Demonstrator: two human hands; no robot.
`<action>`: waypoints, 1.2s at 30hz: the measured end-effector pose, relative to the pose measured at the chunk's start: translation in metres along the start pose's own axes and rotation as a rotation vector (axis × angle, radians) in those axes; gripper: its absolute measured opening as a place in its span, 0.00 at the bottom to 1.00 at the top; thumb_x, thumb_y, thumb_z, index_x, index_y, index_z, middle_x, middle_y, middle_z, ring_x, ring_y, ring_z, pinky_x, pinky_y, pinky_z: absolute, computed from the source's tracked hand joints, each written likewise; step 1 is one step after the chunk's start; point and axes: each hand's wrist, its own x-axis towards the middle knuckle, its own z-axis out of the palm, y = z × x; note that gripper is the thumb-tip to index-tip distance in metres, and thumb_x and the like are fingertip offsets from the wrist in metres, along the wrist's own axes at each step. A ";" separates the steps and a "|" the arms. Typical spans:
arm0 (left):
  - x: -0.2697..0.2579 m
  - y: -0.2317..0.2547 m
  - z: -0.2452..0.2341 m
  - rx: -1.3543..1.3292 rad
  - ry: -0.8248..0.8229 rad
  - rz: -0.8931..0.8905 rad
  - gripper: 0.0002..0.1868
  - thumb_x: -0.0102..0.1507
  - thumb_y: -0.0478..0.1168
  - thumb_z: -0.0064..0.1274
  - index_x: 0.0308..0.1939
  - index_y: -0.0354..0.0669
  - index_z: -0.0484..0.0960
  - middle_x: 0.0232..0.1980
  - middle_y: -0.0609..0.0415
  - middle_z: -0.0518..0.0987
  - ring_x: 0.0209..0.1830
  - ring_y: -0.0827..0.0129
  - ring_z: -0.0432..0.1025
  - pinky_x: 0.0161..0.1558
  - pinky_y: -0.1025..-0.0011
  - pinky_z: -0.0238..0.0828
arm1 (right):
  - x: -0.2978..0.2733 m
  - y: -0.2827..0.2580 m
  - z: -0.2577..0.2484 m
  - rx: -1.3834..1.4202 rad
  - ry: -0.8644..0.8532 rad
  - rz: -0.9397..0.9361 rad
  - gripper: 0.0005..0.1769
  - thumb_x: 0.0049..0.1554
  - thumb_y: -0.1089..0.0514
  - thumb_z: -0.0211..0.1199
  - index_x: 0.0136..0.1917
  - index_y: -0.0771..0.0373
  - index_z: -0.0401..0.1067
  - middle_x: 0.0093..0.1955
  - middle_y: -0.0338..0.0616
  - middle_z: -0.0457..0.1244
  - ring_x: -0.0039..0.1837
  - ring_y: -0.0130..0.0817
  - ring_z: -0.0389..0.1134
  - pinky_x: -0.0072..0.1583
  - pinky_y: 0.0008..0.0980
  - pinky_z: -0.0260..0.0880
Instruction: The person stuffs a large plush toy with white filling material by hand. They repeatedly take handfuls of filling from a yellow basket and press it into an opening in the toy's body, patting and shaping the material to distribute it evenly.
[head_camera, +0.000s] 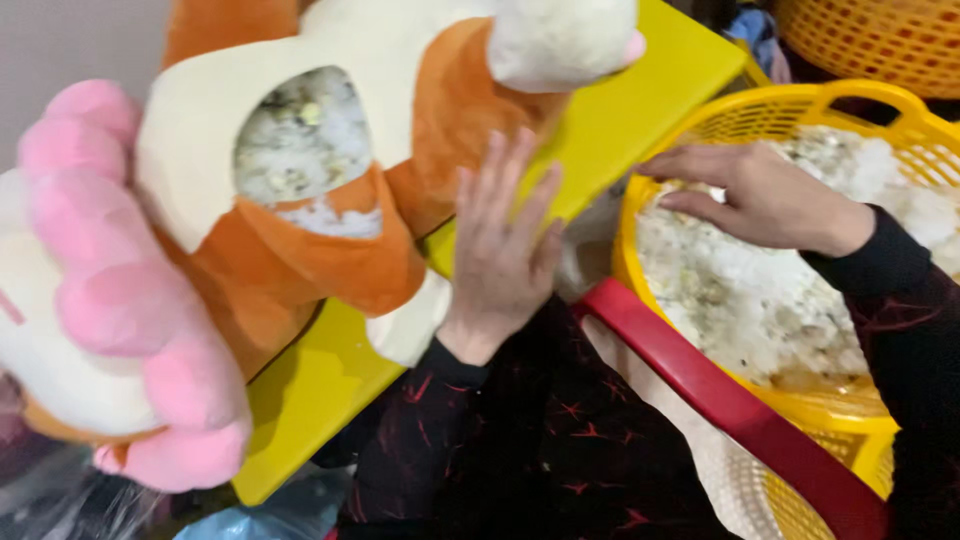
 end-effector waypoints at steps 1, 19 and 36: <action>0.004 0.015 0.027 -0.066 -0.047 0.077 0.24 0.71 0.41 0.52 0.72 0.48 0.74 0.82 0.46 0.59 0.86 0.48 0.49 0.82 0.40 0.47 | -0.027 0.029 0.005 0.002 -0.033 0.211 0.24 0.59 0.49 0.63 0.67 0.56 0.71 0.60 0.47 0.70 0.53 0.45 0.74 0.54 0.41 0.74; -0.010 0.059 0.246 -0.415 -0.511 0.007 0.20 0.64 0.41 0.56 0.60 0.44 0.80 0.76 0.38 0.64 0.81 0.41 0.52 0.73 0.41 0.53 | -0.192 0.255 0.282 0.093 0.057 0.800 0.31 0.53 0.51 0.72 0.68 0.60 0.71 0.61 0.59 0.65 0.59 0.53 0.71 0.60 0.44 0.73; 0.020 0.078 0.097 -0.536 -0.179 -0.040 0.28 0.68 0.47 0.59 0.72 0.55 0.74 0.72 0.51 0.73 0.59 0.64 0.78 0.54 0.71 0.79 | -0.052 -0.033 -0.017 0.058 0.170 0.273 0.25 0.47 0.61 0.72 0.59 0.62 0.74 0.64 0.47 0.66 0.51 0.42 0.73 0.48 0.36 0.74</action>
